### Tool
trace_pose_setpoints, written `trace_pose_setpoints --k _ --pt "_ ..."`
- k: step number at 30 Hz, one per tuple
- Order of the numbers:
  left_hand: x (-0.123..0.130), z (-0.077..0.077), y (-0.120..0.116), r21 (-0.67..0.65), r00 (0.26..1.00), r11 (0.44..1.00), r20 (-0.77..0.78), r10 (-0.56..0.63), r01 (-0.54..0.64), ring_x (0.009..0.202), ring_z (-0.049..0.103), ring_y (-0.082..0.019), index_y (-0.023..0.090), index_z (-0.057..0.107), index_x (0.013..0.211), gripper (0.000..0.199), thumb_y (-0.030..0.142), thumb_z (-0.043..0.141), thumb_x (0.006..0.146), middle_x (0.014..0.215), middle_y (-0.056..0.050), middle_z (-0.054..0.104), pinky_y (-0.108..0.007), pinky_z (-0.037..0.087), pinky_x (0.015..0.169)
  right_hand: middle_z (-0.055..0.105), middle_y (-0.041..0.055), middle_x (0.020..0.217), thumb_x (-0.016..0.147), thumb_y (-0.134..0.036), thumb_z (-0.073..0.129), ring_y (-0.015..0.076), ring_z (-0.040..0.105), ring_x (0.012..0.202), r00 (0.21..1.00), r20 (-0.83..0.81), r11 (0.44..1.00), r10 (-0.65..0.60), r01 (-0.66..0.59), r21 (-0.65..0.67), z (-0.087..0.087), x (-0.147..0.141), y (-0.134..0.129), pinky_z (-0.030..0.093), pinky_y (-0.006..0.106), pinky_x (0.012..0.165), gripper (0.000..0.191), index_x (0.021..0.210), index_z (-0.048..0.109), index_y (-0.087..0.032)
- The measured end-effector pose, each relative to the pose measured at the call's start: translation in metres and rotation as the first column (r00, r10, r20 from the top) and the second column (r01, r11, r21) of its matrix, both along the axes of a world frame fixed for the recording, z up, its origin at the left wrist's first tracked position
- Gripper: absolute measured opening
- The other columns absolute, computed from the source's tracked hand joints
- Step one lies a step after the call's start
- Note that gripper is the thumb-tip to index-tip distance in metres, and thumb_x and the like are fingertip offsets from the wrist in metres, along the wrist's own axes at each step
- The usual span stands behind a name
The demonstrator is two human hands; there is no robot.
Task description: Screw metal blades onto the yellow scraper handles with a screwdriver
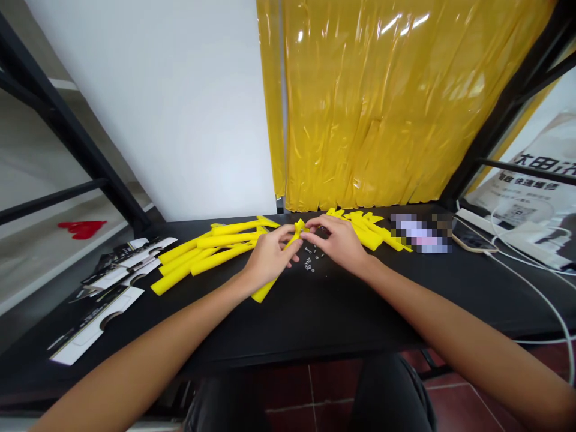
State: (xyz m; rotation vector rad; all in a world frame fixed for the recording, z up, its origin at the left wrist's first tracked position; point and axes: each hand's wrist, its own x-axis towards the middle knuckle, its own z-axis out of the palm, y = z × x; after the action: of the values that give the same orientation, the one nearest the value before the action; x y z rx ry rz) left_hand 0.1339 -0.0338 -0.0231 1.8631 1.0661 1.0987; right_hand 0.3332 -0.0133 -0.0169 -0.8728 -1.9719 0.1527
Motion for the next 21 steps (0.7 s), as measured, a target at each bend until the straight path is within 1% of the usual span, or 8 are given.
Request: trace_pose_setpoints --k 4,8,11,15,18,21 --pt "0.003 0.000 -0.006 0.010 0.999 1.000 -0.049 -0.001 0.001 0.062 0.071 -0.015 0.020 0.062 0.122 0.035 0.041 0.062 0.094 0.104 -0.008 0.074 -0.023 0.056 0.049 0.075 0.0016 0.087 0.092 -0.033 0.067 0.0180 0.068 0.079 1.000 -0.021 0.999 -0.002 0.001 -0.035 -0.001 -0.002 0.000 0.052 0.032 0.074 0.009 0.092 0.071 -0.025" --pt "0.002 0.000 -0.006 0.024 0.995 1.000 -0.102 0.001 0.002 0.062 0.071 -0.015 0.021 0.061 0.124 0.035 0.040 0.058 0.095 0.101 -0.006 0.074 -0.023 0.055 0.050 0.076 0.0010 0.084 0.087 -0.025 0.067 0.0177 0.069 0.075 0.998 -0.061 0.995 -0.015 0.009 -0.097 -0.003 -0.007 -0.002 0.051 0.031 0.071 0.003 0.088 0.070 -0.024" --pt "0.002 0.002 -0.008 0.052 0.988 0.999 -0.154 0.006 0.002 0.063 0.071 -0.015 0.023 0.060 0.126 0.034 0.038 0.056 0.096 0.101 -0.005 0.075 -0.024 0.055 0.052 0.073 -0.0001 0.080 0.083 -0.022 0.067 0.0166 0.067 0.071 0.997 -0.077 0.992 -0.030 0.020 -0.124 -0.005 -0.010 -0.003 0.050 0.030 0.068 0.003 0.086 0.068 -0.023" --pt "0.003 0.005 -0.013 0.085 0.980 0.996 -0.200 0.015 0.002 0.062 0.071 -0.015 0.025 0.056 0.129 0.034 0.035 0.055 0.096 0.101 -0.004 0.075 -0.023 0.053 0.053 0.069 -0.0008 0.076 0.079 -0.020 0.066 0.0160 0.064 0.069 0.997 -0.065 0.992 -0.043 0.035 -0.121 -0.006 -0.010 -0.004 0.048 0.029 0.066 0.005 0.082 0.064 -0.023" --pt "0.004 0.005 -0.014 0.074 0.981 0.997 -0.195 0.018 -0.004 0.060 0.071 -0.014 0.025 0.053 0.129 0.034 0.034 0.055 0.096 0.102 -0.003 0.075 -0.022 0.051 0.050 0.068 -0.0007 0.075 0.077 -0.020 0.066 0.0161 0.064 0.070 0.997 -0.058 0.992 -0.050 0.043 -0.119 -0.005 -0.010 -0.005 0.047 0.029 0.066 0.006 0.082 0.061 -0.022" --pt "0.004 0.004 -0.014 0.048 0.988 0.999 -0.153 0.020 -0.013 0.058 0.070 -0.013 0.026 0.052 0.127 0.034 0.036 0.058 0.095 0.102 -0.003 0.074 -0.021 0.050 0.047 0.068 -0.0003 0.075 0.078 -0.020 0.065 0.0162 0.064 0.070 0.997 -0.048 0.992 -0.053 0.047 -0.115 -0.005 -0.010 -0.005 0.047 0.029 0.066 0.006 0.082 0.060 -0.023"
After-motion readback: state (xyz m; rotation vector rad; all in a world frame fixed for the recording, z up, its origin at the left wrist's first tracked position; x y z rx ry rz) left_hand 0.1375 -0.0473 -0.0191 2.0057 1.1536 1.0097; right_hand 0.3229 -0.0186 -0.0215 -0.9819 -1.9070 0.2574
